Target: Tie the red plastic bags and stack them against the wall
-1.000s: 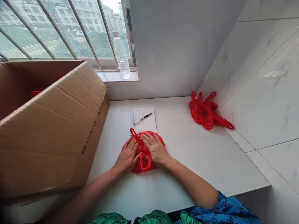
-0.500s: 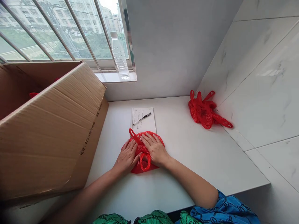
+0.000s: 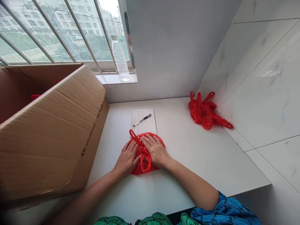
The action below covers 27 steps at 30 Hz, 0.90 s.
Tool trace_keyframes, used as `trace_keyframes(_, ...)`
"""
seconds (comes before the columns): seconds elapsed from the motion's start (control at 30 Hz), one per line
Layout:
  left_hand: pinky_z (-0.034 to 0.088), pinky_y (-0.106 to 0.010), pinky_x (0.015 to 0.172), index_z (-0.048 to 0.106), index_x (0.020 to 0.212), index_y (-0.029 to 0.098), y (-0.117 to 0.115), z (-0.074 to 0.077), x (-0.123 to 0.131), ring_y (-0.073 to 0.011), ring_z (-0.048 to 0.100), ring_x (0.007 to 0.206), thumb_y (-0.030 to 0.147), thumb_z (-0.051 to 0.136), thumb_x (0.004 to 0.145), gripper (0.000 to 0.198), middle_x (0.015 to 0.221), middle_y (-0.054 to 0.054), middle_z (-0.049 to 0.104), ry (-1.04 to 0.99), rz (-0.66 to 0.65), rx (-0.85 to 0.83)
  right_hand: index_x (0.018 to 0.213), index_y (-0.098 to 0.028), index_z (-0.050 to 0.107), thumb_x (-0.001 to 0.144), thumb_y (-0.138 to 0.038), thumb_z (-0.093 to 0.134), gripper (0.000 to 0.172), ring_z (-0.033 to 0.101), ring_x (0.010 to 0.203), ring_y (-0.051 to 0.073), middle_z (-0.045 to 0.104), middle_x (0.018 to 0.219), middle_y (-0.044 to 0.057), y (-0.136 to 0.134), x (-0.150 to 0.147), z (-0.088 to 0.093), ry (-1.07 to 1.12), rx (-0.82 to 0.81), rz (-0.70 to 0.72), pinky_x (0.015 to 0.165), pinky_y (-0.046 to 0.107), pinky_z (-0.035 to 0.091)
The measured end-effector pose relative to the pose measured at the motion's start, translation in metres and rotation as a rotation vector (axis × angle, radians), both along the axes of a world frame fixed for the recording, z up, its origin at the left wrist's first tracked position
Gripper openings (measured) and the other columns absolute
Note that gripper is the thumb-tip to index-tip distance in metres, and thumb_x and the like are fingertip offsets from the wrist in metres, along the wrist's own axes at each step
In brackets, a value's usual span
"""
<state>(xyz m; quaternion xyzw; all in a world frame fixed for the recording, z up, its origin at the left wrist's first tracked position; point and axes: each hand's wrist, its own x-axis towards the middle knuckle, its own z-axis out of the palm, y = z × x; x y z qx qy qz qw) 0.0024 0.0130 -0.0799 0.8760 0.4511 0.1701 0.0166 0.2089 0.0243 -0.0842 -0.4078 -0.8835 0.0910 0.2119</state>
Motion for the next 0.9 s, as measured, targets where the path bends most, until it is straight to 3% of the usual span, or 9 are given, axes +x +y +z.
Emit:
trace_keyframes(0.37, 0.025, -0.050, 0.119, 0.046, 0.140, 0.012, 0.001, 0.004, -0.001, -0.0285, 0.043, 0.137, 0.039, 0.045, 0.098, 0.050, 0.141, -0.015, 0.053, -0.064, -0.020, -0.056, 0.154, -0.012, 0.027, 0.096, -0.057, 0.044, 0.076, 0.027, 0.147, 0.030, 0.037, 0.156, 0.013, 0.001, 0.001, 0.001, 0.010, -0.004, -0.003, 0.120, 0.052, 0.025)
trace_keyframes(0.53, 0.038, -0.047, 0.110, 0.059, 0.121, 0.017, -0.006, 0.013, -0.006, -0.0274, 0.050, 0.127, 0.036, 0.053, 0.094, 0.033, 0.132, -0.014, 0.058, -0.343, -0.024, -0.142, 0.150, -0.013, 0.035, 0.092, -0.055, 0.054, 0.074, 0.046, 0.136, 0.029, 0.047, 0.148, 0.017, -0.003, 0.006, 0.008, 0.161, 0.015, 0.008, 0.110, 0.046, 0.043)
trace_keyframes(0.6, 0.040, -0.045, 0.108, 0.062, 0.116, 0.019, -0.013, 0.021, -0.007, -0.0269, 0.052, 0.124, 0.035, 0.053, 0.094, 0.029, 0.131, -0.013, 0.058, -0.516, -0.039, -0.168, 0.136, -0.020, 0.051, 0.094, -0.051, 0.054, 0.052, 0.059, 0.120, 0.028, 0.062, 0.131, 0.013, -0.007, 0.009, 0.016, 0.240, 0.022, 0.026, 0.100, 0.045, 0.051)
trace_keyframes(0.67, 0.042, -0.044, 0.105, 0.064, 0.111, 0.020, -0.020, 0.031, -0.007, -0.0265, 0.055, 0.118, 0.035, 0.055, 0.093, 0.025, 0.124, -0.013, 0.062, -0.673, -0.044, -0.196, 0.106, -0.026, 0.065, 0.098, -0.043, 0.049, 0.025, 0.068, 0.097, 0.025, 0.072, 0.105, 0.007, -0.012, 0.011, 0.024, 0.284, 0.011, 0.060, 0.085, 0.040, 0.056)
trace_keyframes(0.77, 0.050, -0.036, 0.083, 0.063, 0.101, 0.018, -0.034, 0.053, -0.004, -0.0218, 0.062, 0.091, 0.041, 0.053, 0.094, 0.026, 0.098, -0.010, 0.067, -0.847, 0.002, -0.341, 0.076, -0.026, 0.059, 0.099, -0.041, 0.045, 0.031, 0.062, 0.063, 0.019, 0.064, 0.070, 0.002, -0.022, 0.014, 0.037, 0.395, -0.051, 0.061, 0.058, 0.030, 0.054)
trace_keyframes(0.83, 0.049, -0.030, 0.070, 0.059, 0.110, 0.017, -0.045, 0.071, -0.003, -0.0174, 0.060, 0.076, 0.047, 0.053, 0.094, 0.034, 0.089, -0.007, 0.066, -0.902, 0.005, -0.484, 0.064, -0.024, 0.050, 0.098, -0.043, 0.045, 0.039, 0.052, 0.049, 0.015, 0.053, 0.057, -0.001, -0.030, 0.012, 0.045, 0.441, -0.034, 0.057, 0.045, 0.026, 0.045)
trace_keyframes(0.9, 0.048, -0.026, 0.066, 0.052, 0.125, 0.018, -0.059, 0.091, -0.003, -0.0157, 0.059, 0.073, 0.053, 0.060, 0.088, 0.051, 0.087, -0.004, 0.065, -0.848, -0.028, -0.605, 0.059, -0.022, 0.044, 0.098, -0.046, 0.046, 0.045, 0.047, 0.045, 0.013, 0.048, 0.053, -0.002, -0.040, 0.009, 0.053, 0.444, 0.016, 0.093, 0.042, 0.024, 0.039)
